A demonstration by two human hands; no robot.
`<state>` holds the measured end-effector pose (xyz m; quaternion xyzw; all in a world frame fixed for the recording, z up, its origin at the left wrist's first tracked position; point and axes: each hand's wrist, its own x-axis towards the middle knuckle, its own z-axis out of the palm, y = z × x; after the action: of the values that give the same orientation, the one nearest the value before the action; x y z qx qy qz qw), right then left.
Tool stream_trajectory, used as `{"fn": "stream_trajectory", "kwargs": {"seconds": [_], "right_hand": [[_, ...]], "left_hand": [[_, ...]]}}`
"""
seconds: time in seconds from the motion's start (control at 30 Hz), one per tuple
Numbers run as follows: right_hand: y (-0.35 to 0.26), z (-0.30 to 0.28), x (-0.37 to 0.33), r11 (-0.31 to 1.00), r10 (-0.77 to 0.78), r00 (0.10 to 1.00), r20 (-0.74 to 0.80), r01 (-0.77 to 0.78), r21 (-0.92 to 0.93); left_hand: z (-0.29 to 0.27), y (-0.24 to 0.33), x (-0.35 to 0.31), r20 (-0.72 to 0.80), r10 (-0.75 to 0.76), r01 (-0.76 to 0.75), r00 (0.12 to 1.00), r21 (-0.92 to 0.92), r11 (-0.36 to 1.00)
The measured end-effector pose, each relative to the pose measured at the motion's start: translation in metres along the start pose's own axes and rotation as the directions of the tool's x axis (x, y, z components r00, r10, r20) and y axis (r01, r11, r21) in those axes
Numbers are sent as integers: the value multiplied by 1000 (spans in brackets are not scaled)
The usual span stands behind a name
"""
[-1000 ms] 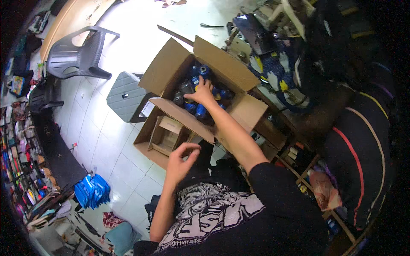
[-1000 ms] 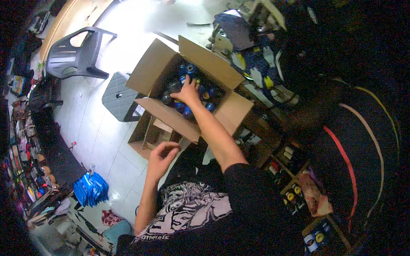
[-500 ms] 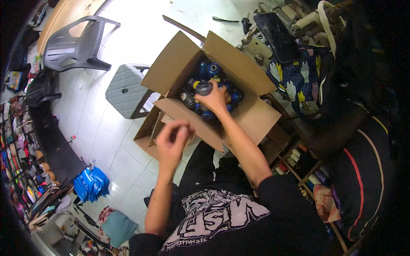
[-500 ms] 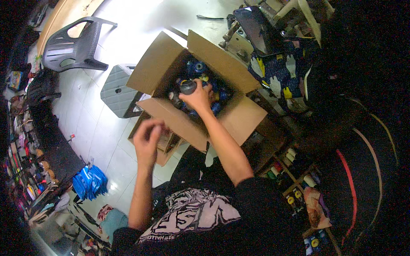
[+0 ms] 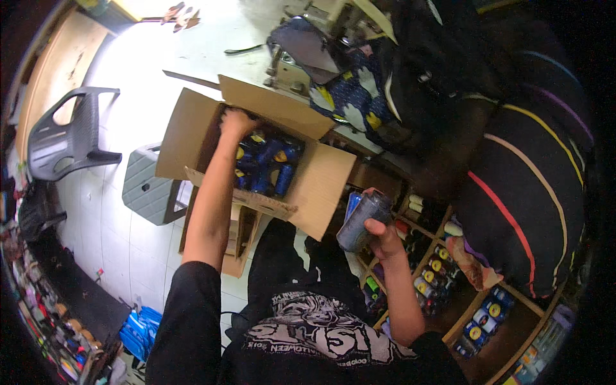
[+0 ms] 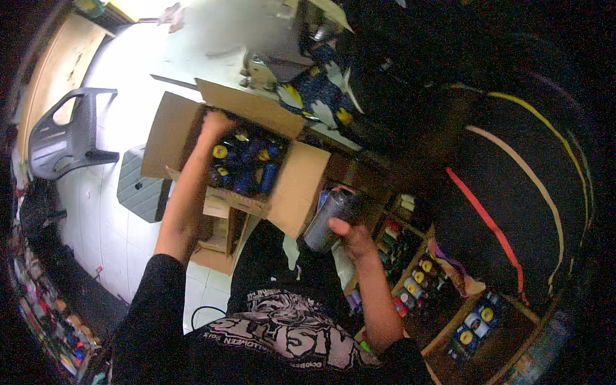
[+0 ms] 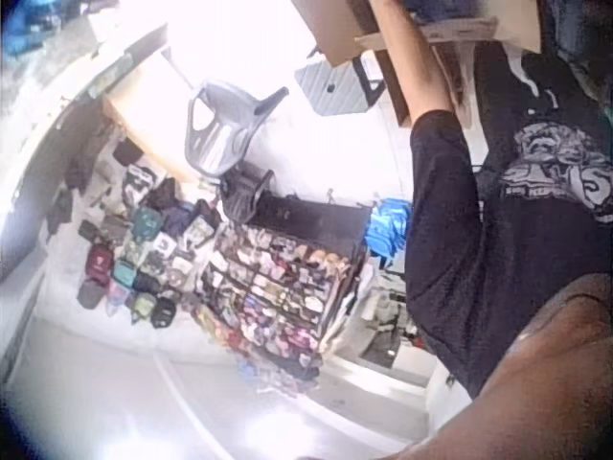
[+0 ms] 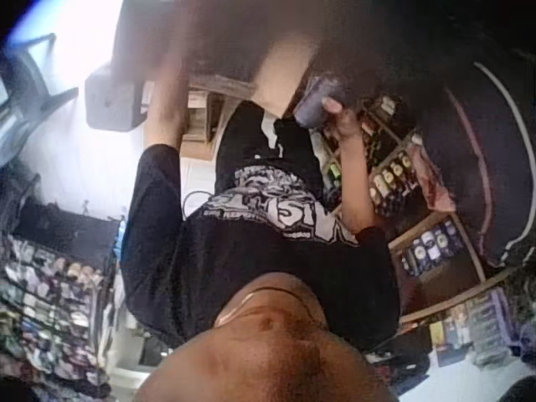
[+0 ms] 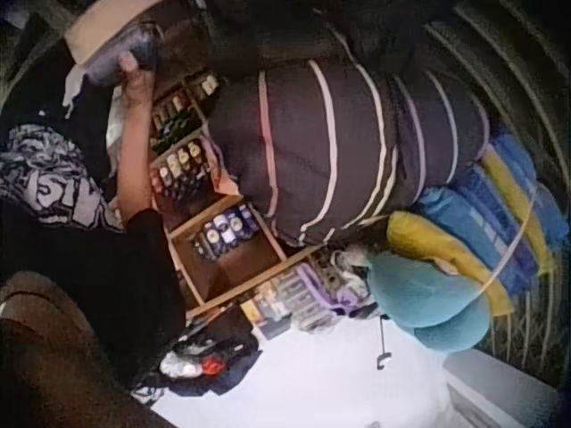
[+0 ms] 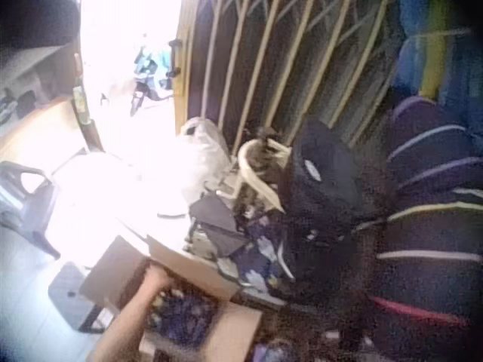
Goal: The person organizes various spools of thread and spray cans by moving them from a cardboard box onto wooden shelves and arranging them.
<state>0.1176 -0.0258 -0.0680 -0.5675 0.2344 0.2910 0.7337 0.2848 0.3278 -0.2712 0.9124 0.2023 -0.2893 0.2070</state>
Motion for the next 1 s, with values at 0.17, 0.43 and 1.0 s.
{"fn": "stream_trajectory", "kwargs": {"seconds": [0.17,0.43,1.0], "right_hand": [[18,-14,-24,987,-94,995,-34,98,128],[30,-10,-34,983,-82,996,-36,87,162],[41,-24,-56,990,-7,996,-86,20,142]], "left_hand": [[14,18,1,-172,-118,128,978,52,990],[39,-23,29,-106,-24,36,994,108,993],[29,-3,9,-30,313,-310,949,91,947]]}}
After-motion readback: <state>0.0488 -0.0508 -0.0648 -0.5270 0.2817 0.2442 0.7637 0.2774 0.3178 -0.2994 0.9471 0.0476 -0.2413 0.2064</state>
